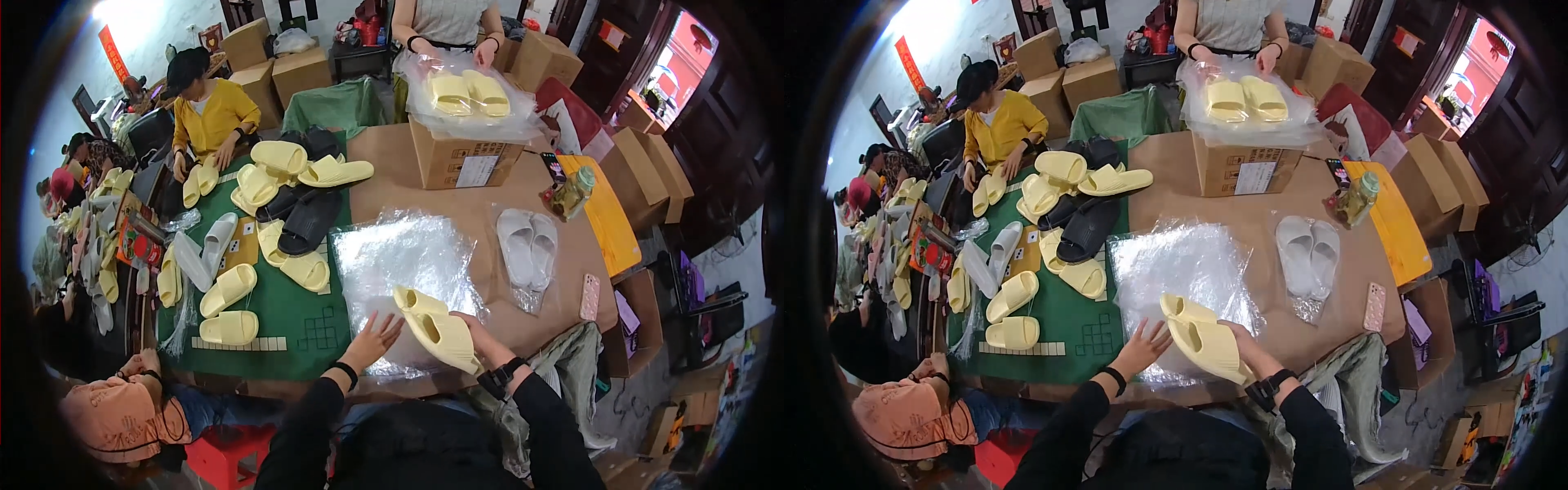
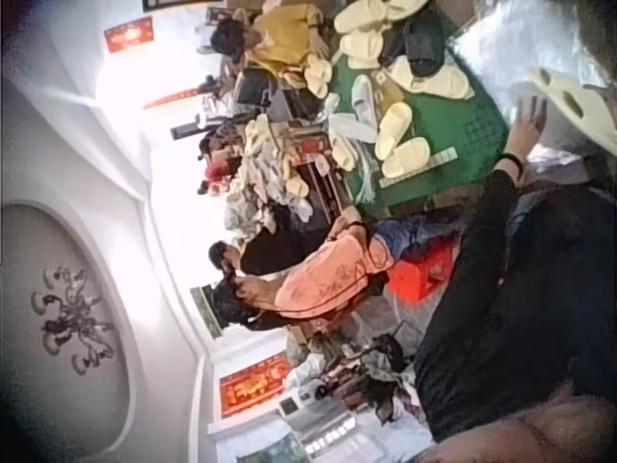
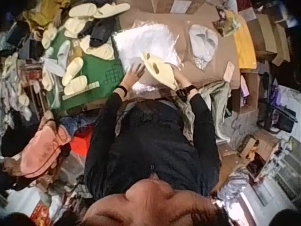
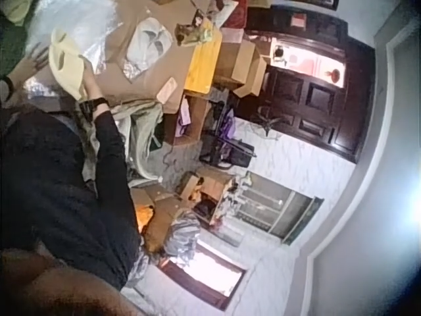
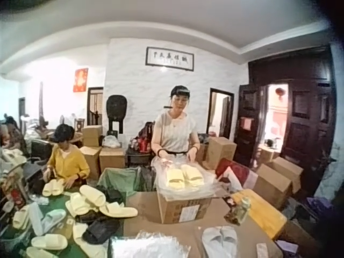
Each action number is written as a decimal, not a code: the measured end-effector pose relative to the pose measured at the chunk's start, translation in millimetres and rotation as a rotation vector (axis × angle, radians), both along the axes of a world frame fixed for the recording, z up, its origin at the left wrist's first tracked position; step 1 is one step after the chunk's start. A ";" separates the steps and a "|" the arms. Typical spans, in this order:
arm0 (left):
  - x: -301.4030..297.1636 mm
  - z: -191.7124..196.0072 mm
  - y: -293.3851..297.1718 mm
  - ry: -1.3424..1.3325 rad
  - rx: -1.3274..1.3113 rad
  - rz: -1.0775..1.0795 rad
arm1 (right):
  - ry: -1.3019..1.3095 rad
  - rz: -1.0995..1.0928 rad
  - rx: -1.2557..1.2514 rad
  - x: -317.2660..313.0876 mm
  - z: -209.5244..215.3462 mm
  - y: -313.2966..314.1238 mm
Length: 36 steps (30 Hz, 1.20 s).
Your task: The recorder is packing finished sandals into plastic bags and placing them into a large bag/box in a manufacturing environment.
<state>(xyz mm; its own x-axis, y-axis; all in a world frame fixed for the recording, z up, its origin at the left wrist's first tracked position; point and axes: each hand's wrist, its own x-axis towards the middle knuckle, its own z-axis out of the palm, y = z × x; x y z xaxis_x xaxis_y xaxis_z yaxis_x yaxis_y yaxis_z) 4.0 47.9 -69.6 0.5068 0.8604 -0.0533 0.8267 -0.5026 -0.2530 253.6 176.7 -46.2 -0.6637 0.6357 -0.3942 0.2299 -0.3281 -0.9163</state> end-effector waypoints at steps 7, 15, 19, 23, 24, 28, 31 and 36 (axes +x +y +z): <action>-26.6 -29.0 13.2 -0.065 -0.021 0.013 | -0.066 0.136 0.023 -4.1 -12.2 3.3; -23.8 -0.6 45.9 -0.185 0.199 0.226 | -0.056 0.226 0.111 -3.7 -26.0 10.2; -26.0 -13.5 54.2 -0.118 0.224 0.193 | -0.124 0.337 0.115 -9.6 -14.2 10.5; -9.1 -22.8 45.7 -0.594 -0.480 0.591 | 0.001 0.232 0.008 16.6 49.7 -13.5; -5.8 -25.4 38.5 -0.685 -0.481 0.559 | 0.026 0.212 -0.093 25.4 53.8 -20.9; 2.5 -62.7 10.4 -0.603 -0.395 0.280 | -0.020 0.397 -0.004 40.5 66.3 -36.1; 23.0 -66.4 11.0 -0.677 -0.412 0.368 | 0.021 0.432 0.053 51.4 34.6 -41.3; 40.9 -30.3 8.8 -0.837 -0.205 0.337 | -0.267 0.165 0.302 62.2 17.8 -34.1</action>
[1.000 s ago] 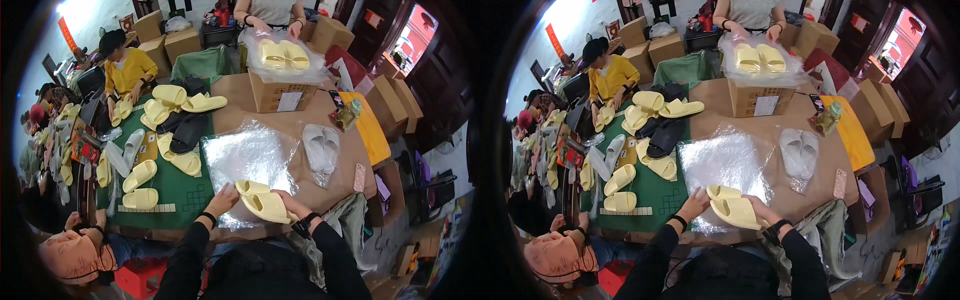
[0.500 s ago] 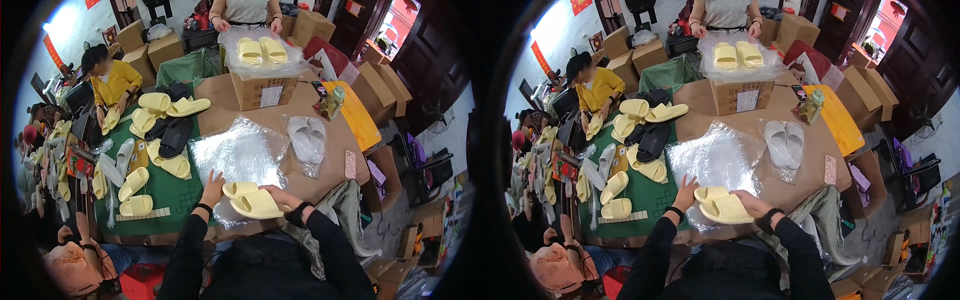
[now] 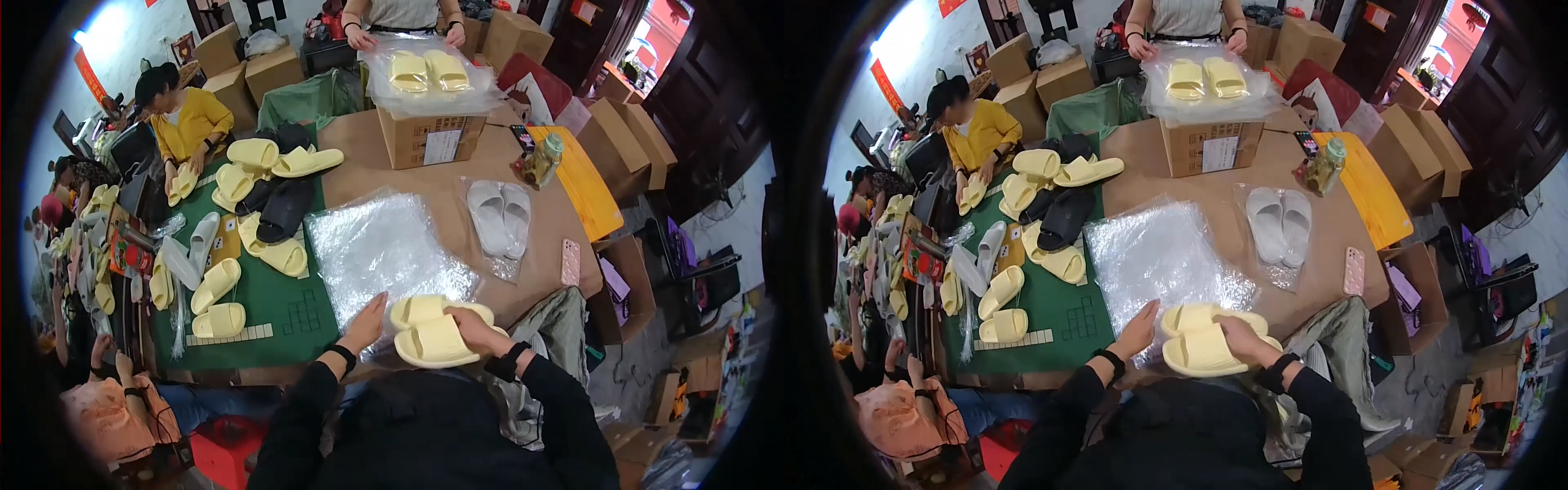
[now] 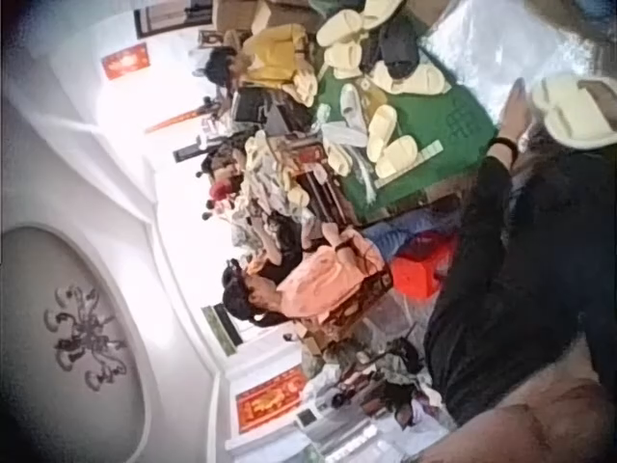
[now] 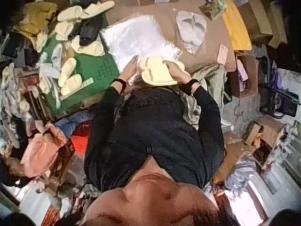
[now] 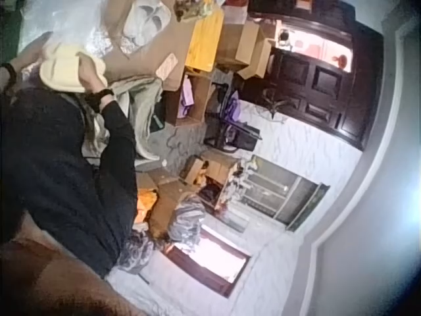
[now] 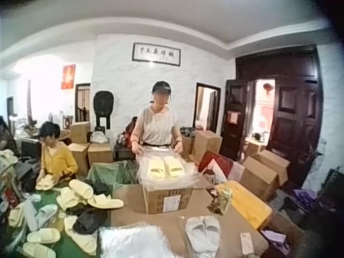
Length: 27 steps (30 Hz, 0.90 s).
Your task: The recorder is packing finished sandals into plastic bags and placing them into a large bag/box in a manufacturing environment.
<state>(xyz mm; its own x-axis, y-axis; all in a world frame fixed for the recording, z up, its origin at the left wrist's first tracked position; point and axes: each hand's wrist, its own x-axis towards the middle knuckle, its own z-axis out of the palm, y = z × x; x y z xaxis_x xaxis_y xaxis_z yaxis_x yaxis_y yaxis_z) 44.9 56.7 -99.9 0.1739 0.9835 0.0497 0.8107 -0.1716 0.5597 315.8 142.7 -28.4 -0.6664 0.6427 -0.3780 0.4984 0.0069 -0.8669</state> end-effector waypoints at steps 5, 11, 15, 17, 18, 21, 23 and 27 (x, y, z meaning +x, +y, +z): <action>16.5 32.0 2.7 -0.057 -0.080 -0.005 | -0.339 -0.009 0.676 0.1 -0.1 4.7; 38.7 45.9 3.8 -0.030 -0.135 -0.052 | -0.263 0.173 1.121 -7.0 -7.6 1.9; 47.6 58.6 7.0 -0.013 -0.129 -0.056 | -0.364 0.194 1.057 -5.1 -17.3 2.5; 44.7 46.4 9.0 -0.044 -0.115 0.030 | -0.373 0.185 1.012 1.2 -18.0 4.7; 41.0 38.3 11.5 -0.073 -0.100 0.118 | -0.381 0.176 0.969 5.3 -17.7 7.2; 19.1 17.9 15.9 -0.088 -0.069 0.184 | -0.164 0.160 0.859 19.3 -13.0 18.2; 10.3 9.3 13.4 -0.085 -0.021 0.194 | -0.139 0.219 0.735 26.8 -9.9 19.6; 15.0 25.2 19.3 0.142 -0.231 0.114 | 0.083 0.200 0.511 17.2 4.5 9.6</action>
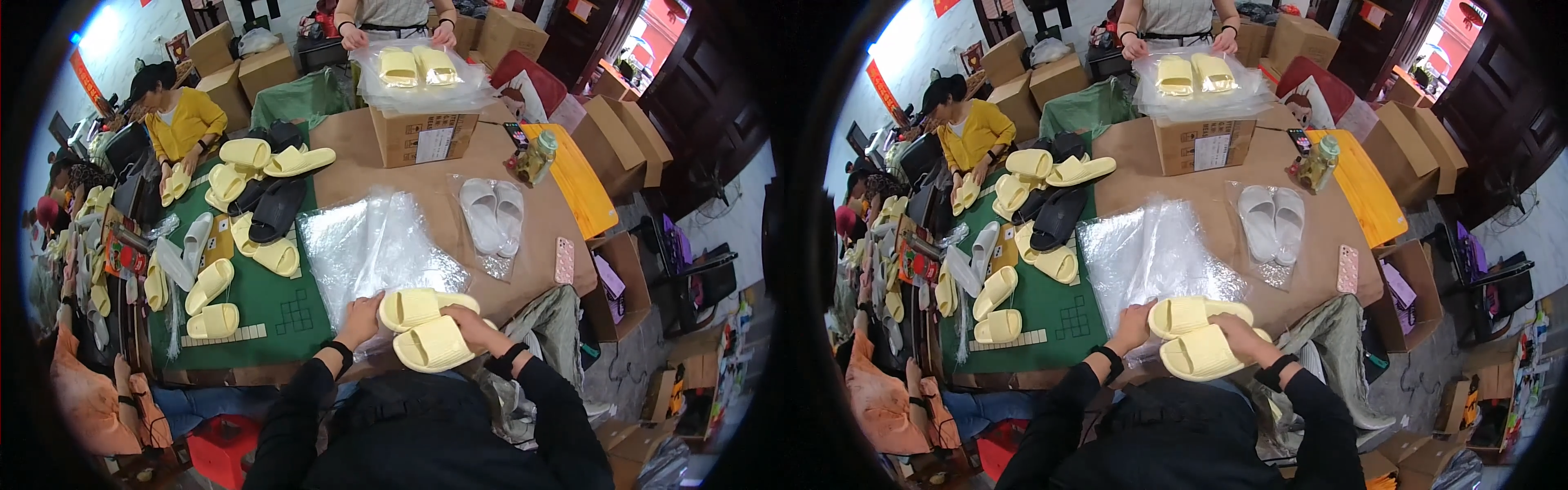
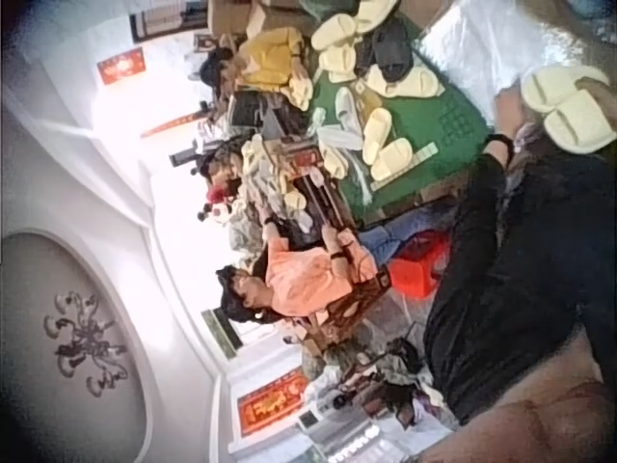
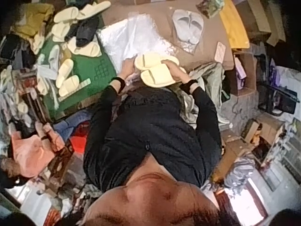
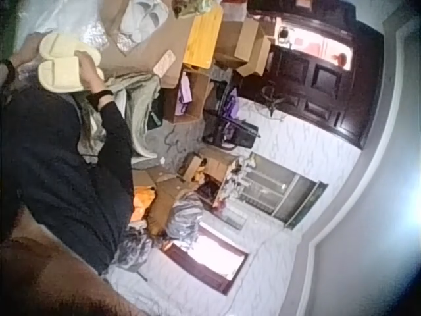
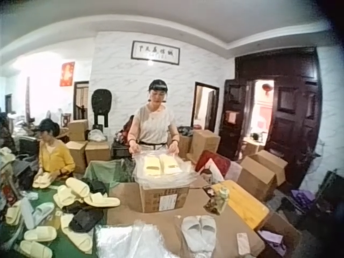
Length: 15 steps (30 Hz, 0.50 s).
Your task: The recorder is packing finished sandals into plastic bags and placing them into a large bag/box in a manufacturing environment.
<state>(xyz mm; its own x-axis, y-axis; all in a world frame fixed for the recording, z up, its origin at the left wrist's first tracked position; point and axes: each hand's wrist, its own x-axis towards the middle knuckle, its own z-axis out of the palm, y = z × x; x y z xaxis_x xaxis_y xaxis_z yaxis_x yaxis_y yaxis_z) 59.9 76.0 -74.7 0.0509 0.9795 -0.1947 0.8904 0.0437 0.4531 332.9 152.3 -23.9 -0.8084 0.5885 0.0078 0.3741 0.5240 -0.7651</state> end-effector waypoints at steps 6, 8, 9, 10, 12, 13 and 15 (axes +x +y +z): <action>-3.7 -28.5 -13.5 -0.483 0.211 0.082 | -0.041 -0.082 -0.060 -21.9 -31.4 -8.2; -11.4 -32.0 -17.7 -0.378 0.207 0.035 | -0.081 -0.135 -0.070 -27.2 -6.6 -10.7; -7.3 -23.0 -15.6 -0.546 0.096 0.091 | -0.154 -0.192 -0.021 -24.9 4.9 -10.8; -2.8 -10.5 -12.3 -0.710 -0.017 0.147 | -0.226 -0.248 0.028 -22.6 9.9 -9.7; 3.3 2.2 -10.3 -0.738 -0.141 0.185 | -0.224 -0.269 0.143 -20.8 -1.6 -10.5; 5.4 -1.9 -11.6 -0.650 -0.089 0.125 | -0.280 -0.272 0.276 -22.1 -8.5 -9.4; 9.9 -3.1 -11.6 -0.495 -0.058 0.042 | -0.391 -0.254 0.517 -25.2 -12.1 -8.9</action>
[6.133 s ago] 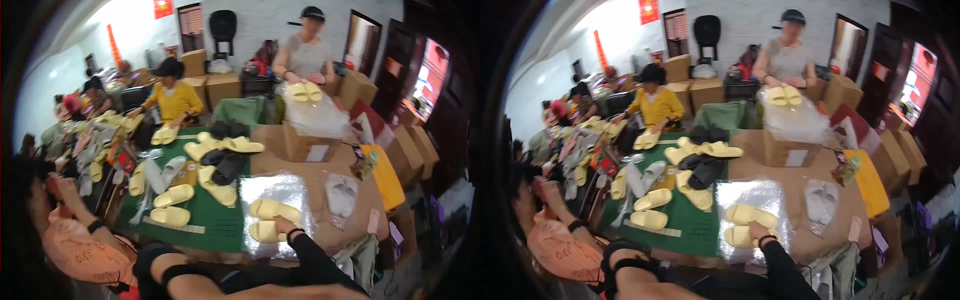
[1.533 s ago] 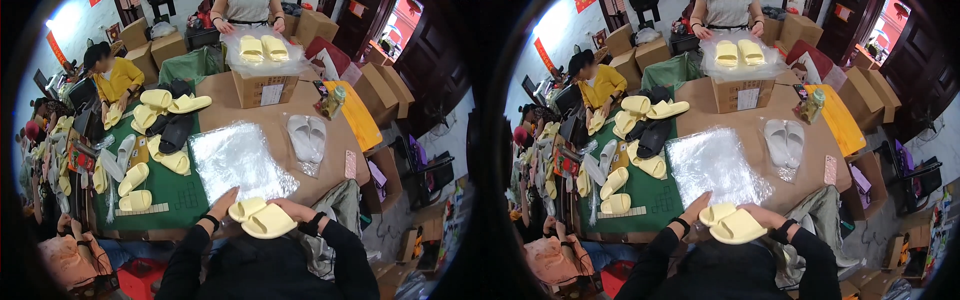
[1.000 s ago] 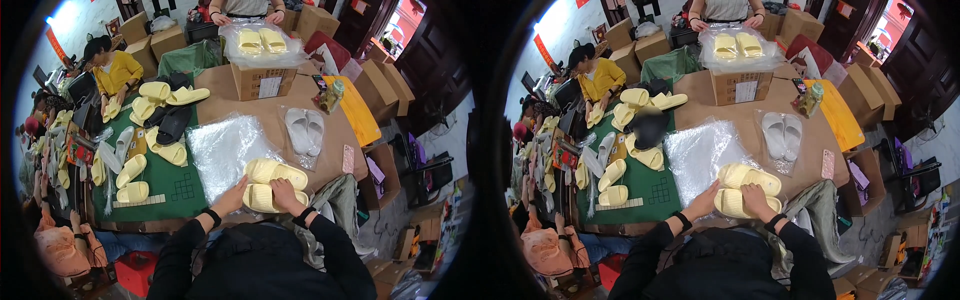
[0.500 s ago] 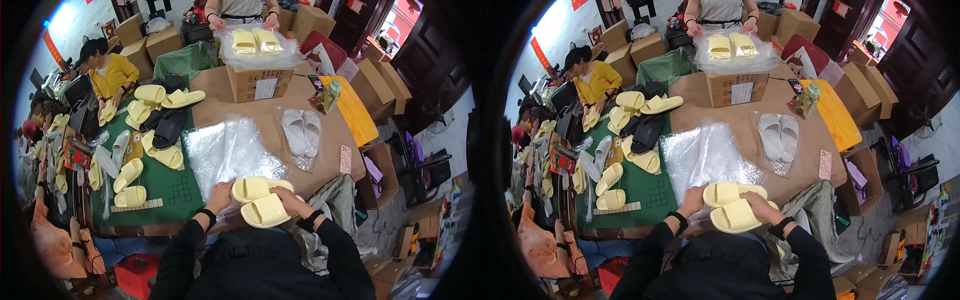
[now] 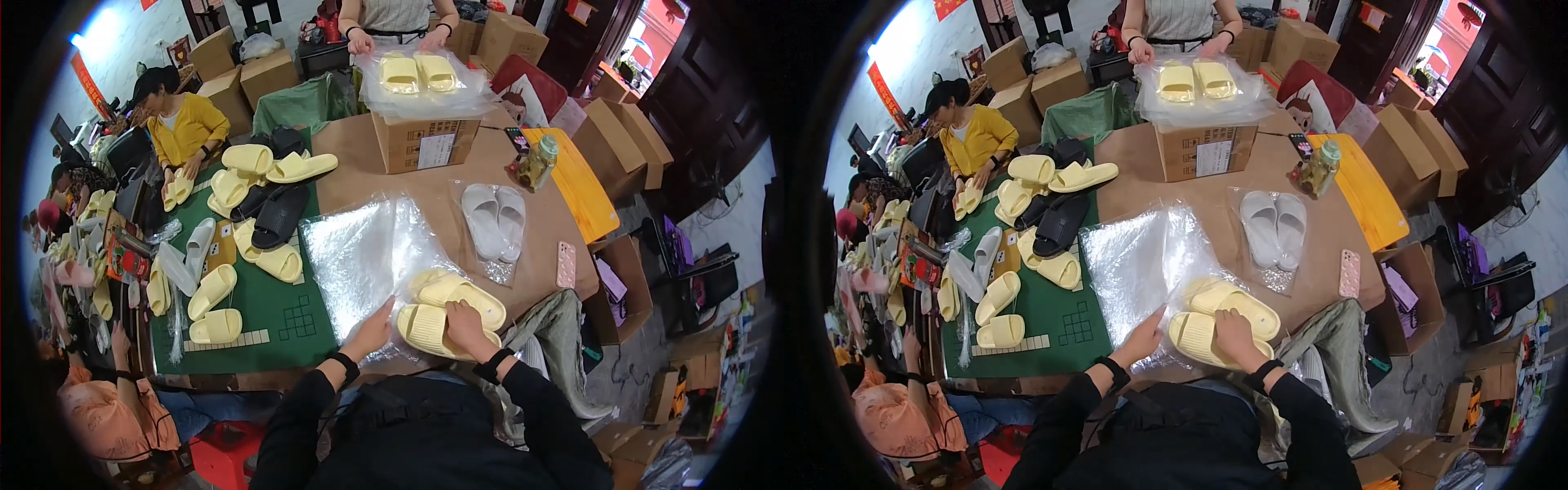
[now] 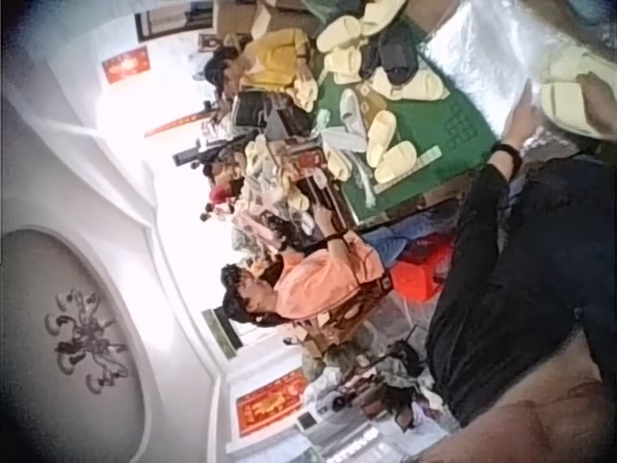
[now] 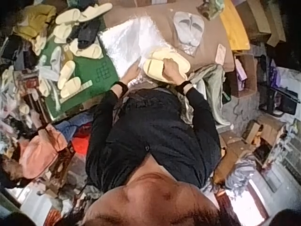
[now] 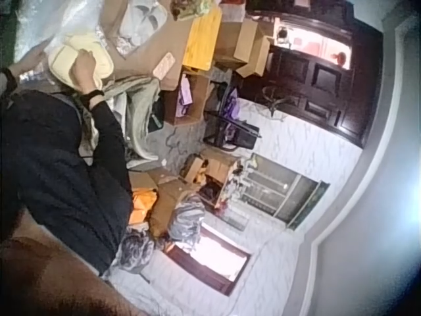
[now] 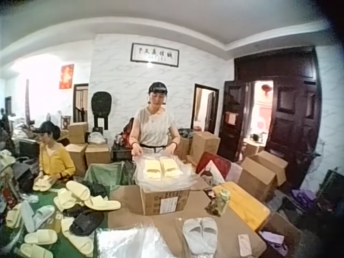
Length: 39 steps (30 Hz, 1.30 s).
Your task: The recorder is packing finished sandals into plastic bags and placing them into a large bag/box in a manufacturing environment.
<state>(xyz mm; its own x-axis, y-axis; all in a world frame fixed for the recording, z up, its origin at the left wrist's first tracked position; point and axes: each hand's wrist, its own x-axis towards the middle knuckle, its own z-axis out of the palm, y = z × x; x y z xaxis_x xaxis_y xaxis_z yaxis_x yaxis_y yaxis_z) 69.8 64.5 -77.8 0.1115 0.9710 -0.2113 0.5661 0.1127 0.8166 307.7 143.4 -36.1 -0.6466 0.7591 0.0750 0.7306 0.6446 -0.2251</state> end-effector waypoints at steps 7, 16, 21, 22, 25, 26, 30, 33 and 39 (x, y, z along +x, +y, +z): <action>30.2 16.9 3.0 0.123 0.245 -0.125 | -0.013 -0.016 0.144 -14.9 -9.9 -4.7; 37.8 32.6 2.3 0.047 0.134 -0.075 | -0.022 -0.042 0.164 -25.2 -15.4 -3.9; 33.9 1.8 -0.1 0.158 0.276 0.223 | 0.020 -0.053 0.150 -33.2 -14.6 -6.2; 29.4 2.5 3.3 0.187 0.184 0.178 | 0.025 -0.039 0.136 -33.6 -15.6 -6.4; 27.9 12.0 7.2 0.273 0.209 0.194 | 0.044 -0.043 0.107 -35.8 -15.0 -7.0; 29.1 15.6 7.7 0.328 0.325 0.258 | 0.057 -0.059 0.093 -36.9 -14.2 -7.7; 35.8 19.9 7.0 0.255 0.394 0.297 | 0.088 0.012 0.059 -49.5 -9.7 -14.3; 42.9 28.8 7.9 0.237 0.428 0.216 | 0.128 0.014 0.070 -52.4 -9.4 -9.6; 42.4 31.9 4.3 0.167 0.446 0.168 | 0.211 -0.140 0.041 -49.2 -11.2 5.4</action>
<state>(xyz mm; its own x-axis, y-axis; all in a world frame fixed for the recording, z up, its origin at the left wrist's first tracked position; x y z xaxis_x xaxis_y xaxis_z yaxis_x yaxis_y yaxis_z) 112.2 68.7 -45.9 -0.0538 0.9724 0.2270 0.6974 -0.1261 0.7055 258.5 148.7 -47.2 -0.5019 0.8339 0.2295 0.7532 0.5519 -0.3580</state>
